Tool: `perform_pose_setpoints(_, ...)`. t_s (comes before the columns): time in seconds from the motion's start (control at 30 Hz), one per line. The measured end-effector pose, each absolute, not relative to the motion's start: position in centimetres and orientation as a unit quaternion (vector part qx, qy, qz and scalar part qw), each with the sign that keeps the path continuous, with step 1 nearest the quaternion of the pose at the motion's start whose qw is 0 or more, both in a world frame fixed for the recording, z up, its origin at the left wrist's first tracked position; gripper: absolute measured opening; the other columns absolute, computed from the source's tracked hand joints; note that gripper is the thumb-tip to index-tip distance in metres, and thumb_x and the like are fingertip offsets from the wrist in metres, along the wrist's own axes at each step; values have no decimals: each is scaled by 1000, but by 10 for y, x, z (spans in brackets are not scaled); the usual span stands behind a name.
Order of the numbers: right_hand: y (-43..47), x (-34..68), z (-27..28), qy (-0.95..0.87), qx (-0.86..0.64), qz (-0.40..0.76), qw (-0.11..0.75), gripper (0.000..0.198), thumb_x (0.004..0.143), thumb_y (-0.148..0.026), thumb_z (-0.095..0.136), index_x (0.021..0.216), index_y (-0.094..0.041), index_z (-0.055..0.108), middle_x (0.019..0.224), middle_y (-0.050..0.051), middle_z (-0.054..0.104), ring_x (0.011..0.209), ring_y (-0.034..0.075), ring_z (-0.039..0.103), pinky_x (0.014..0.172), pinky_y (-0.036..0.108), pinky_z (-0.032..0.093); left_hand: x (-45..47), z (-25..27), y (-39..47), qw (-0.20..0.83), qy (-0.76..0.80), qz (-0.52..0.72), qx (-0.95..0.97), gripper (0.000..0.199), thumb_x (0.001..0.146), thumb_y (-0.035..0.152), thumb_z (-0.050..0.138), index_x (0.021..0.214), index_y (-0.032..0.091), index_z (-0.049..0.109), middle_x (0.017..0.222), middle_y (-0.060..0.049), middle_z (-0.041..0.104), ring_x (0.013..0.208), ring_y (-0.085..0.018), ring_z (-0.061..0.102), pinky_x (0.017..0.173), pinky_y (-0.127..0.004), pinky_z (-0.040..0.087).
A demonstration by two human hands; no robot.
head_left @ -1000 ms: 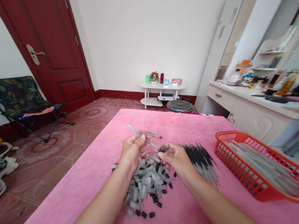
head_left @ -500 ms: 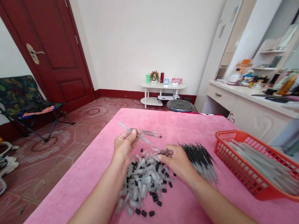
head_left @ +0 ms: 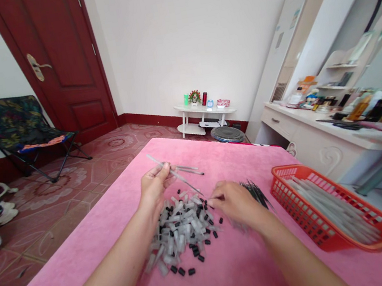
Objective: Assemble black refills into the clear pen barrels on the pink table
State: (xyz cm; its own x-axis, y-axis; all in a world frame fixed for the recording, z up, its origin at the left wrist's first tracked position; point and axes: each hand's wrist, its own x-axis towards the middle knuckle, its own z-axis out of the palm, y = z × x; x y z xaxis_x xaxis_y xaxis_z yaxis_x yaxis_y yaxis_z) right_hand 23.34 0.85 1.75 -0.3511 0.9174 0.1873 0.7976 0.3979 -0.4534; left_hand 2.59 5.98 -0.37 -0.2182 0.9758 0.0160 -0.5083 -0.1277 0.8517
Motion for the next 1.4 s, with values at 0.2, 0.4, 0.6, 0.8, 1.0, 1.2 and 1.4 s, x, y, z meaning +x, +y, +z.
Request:
perform_pose_setpoints(0.2, 10, 295, 48, -771, -627, 86, 65, 8, 61, -18, 64, 54, -21, 67, 54, 2, 63, 49, 12, 53, 46, 23, 25, 21, -3, 61, 565, 365, 689, 272, 19, 63, 22, 73, 77, 12, 64, 76, -4, 68, 67, -11, 64, 60, -21, 53)
perform_pose_setpoints(0.4, 13, 298, 43, -731, -675, 44, 87, 16, 60, -30, 69, 51, -19, 64, 52, 5, 62, 47, 14, 52, 46, 24, 25, 42, -9, 51, 589, 374, 634, 334, 26, 63, 29, 73, 81, 11, 65, 76, -5, 68, 61, -9, 61, 56, -18, 50)
perform_pose_setpoints(0.6, 13, 253, 38, -734, -546, 180, 362, 21, 73, -30, 58, 88, -19, 68, 81, 6, 68, 70, 16, 59, 60, 25, 41, 60, -2, 35, 541, 388, 516, 539, 26, 70, 33, 64, 87, 14, 67, 67, -4, 65, 52, -13, 56, 49, -22, 42)
perform_pose_setpoints(0.8, 10, 236, 31, -673, -498, 274, 473, 27, 74, -35, 58, 93, -16, 62, 69, 3, 62, 57, 13, 55, 50, 22, 42, 64, 8, 20, 191, 398, 378, 814, 22, 76, 15, 51, 86, 21, 70, 68, -4, 63, 67, -18, 56, 61, -26, 38)
perform_pose_setpoints(1.0, 7, 226, 25, -573, -508, 409, 497, 18, 73, -34, 57, 69, -16, 54, 54, -1, 56, 41, 10, 51, 39, 21, 40, 63, 6, 19, -12, 415, 356, 837, 30, 79, 14, 45, 102, 21, 63, 84, -7, 63, 79, -20, 55, 70, -29, 38)
perform_pose_setpoints(1.2, 5, 219, 21, -528, -448, 519, 501, 27, 68, -39, 63, 63, -16, 49, 46, -5, 49, 34, 5, 38, 34, 17, 29, 60, 8, 17, -95, 376, 357, 850, 22, 83, 21, 44, 92, 19, 64, 77, -7, 62, 75, -20, 53, 69, -31, 34)
perform_pose_setpoints(1.4, 1, 220, 25, -652, -458, 365, 481, 14, 73, -25, 58, 64, -16, 53, 50, -5, 50, 42, 6, 41, 42, 18, 31, 57, 17, 17, 73, 389, 348, 850, 23, 83, 27, 45, 75, 20, 65, 64, -3, 58, 60, -14, 51, 57, -25, 30)
